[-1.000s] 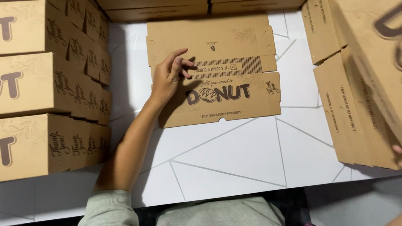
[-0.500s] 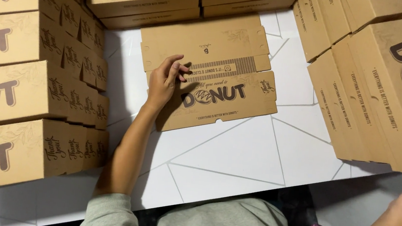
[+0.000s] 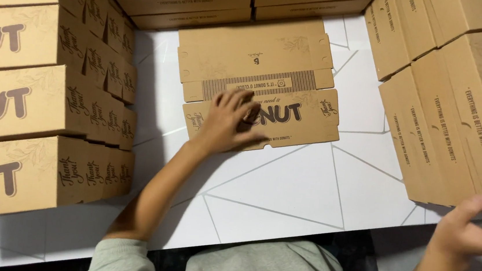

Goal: The person folds cardboard donut boxes by hand on a table, including folding in the side flaps and the lid to assemble the container.

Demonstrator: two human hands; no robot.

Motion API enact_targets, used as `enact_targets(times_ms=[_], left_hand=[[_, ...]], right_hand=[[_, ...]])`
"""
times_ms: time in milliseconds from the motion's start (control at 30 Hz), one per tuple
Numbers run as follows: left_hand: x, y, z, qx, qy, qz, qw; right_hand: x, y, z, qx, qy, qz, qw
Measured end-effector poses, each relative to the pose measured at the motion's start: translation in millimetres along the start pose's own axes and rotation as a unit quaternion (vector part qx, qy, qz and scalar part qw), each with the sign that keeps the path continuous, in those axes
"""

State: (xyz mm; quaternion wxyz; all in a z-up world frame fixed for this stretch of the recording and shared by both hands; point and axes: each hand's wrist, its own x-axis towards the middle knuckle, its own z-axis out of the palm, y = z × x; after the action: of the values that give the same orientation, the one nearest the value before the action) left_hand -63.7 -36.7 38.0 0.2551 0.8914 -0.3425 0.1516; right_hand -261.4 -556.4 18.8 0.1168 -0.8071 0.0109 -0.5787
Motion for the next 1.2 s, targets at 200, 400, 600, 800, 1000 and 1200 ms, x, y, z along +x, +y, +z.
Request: enact_targets(times_ms=[200, 400, 600, 800, 1000, 1200], left_hand=[[-29, 7, -2, 0.061, -0.053, 0.06, 0.995], [-31, 13, -2, 0.153, -0.025, 0.122, 0.98], [-25, 14, -8, 0.131, -0.039, 0.097, 0.986], [-18, 17, -23, 0.095, -0.072, 0.073, 0.99], [-26, 14, -7, 0.151, -0.039, 0.097, 0.983], [-28, 14, -1, 0.152, -0.016, 0.103, 0.983]], right_hand=[[66, -179, 67, 0.214, -0.272, -0.104, 0.932], [61, -229, 163, 0.262, -0.45, -0.229, 0.822], [85, -238, 179, 0.29, -0.523, -0.228, 0.769], [79, -231, 185, 0.316, -0.511, -0.195, 0.776], [76, -232, 185, 0.286, -0.495, -0.251, 0.781], [58, -233, 186, 0.285, -0.451, -0.3, 0.791]])
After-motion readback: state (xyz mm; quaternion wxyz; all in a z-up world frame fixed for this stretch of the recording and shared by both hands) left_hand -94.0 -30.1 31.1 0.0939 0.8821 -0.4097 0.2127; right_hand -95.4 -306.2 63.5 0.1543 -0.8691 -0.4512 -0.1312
